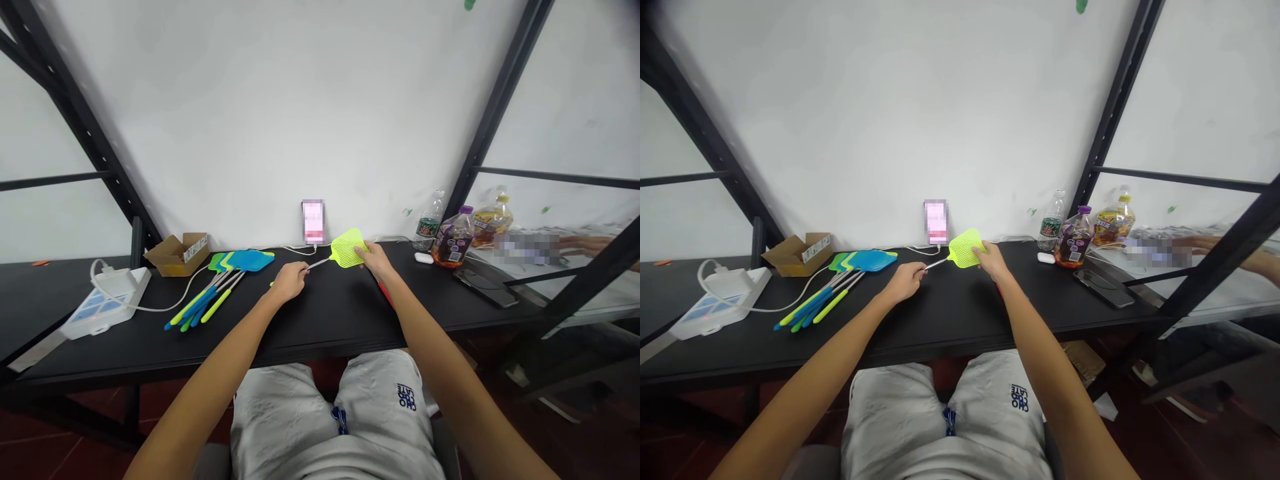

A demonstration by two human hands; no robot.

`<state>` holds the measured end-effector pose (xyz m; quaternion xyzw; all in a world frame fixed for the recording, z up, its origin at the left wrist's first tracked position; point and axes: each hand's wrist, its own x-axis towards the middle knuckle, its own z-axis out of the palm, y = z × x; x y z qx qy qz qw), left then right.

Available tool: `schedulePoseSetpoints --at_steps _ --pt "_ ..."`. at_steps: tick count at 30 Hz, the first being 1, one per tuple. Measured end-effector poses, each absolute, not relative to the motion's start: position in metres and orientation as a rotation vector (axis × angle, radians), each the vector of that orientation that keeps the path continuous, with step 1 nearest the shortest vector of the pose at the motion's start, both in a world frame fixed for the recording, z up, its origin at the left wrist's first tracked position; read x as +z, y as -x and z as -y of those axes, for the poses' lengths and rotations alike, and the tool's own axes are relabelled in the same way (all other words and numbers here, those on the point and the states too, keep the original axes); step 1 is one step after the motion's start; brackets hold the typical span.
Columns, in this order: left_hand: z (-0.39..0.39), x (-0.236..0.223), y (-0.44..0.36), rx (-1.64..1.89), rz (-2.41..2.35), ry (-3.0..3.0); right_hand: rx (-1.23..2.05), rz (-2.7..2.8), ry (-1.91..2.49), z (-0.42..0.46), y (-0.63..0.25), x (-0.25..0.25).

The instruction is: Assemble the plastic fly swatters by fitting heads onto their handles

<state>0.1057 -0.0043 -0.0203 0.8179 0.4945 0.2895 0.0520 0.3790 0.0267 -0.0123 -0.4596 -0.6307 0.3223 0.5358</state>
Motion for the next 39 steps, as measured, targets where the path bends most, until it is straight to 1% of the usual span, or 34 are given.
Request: schedulePoseSetpoints --at_steps 16,19,22,23,25,28,31,35,39 --pt "0.011 -0.013 -0.106 0.847 -1.420 -2.358 0.926 1.477 0.854 -0.022 -0.378 -0.011" --pt "0.011 -0.012 -0.111 0.908 -1.420 -2.328 0.923 1.297 0.853 -0.023 -0.373 -0.009" --pt "0.013 -0.013 -0.121 1.073 -1.396 -2.266 0.987 1.078 0.806 -0.017 -0.363 -0.005" --pt "0.014 -0.013 -0.125 1.122 -1.371 -2.242 1.042 1.085 0.796 -0.013 -0.357 -0.004" --pt "0.017 -0.013 -0.132 1.157 -1.284 -2.203 1.189 1.283 0.812 -0.006 -0.344 -0.006" --pt "0.024 -0.014 -0.141 1.081 -1.111 -2.185 1.283 1.567 0.773 0.001 -0.325 -0.013" --pt "0.029 -0.016 -0.144 1.014 -1.028 -2.187 1.218 1.599 0.762 -0.002 -0.318 -0.019" --pt "0.030 -0.017 -0.139 0.935 -1.110 -2.296 1.092 1.416 0.890 -0.013 -0.335 -0.017" --pt "0.022 -0.011 -0.115 0.951 -1.363 -2.506 0.788 1.361 1.140 -0.017 -0.363 -0.009"
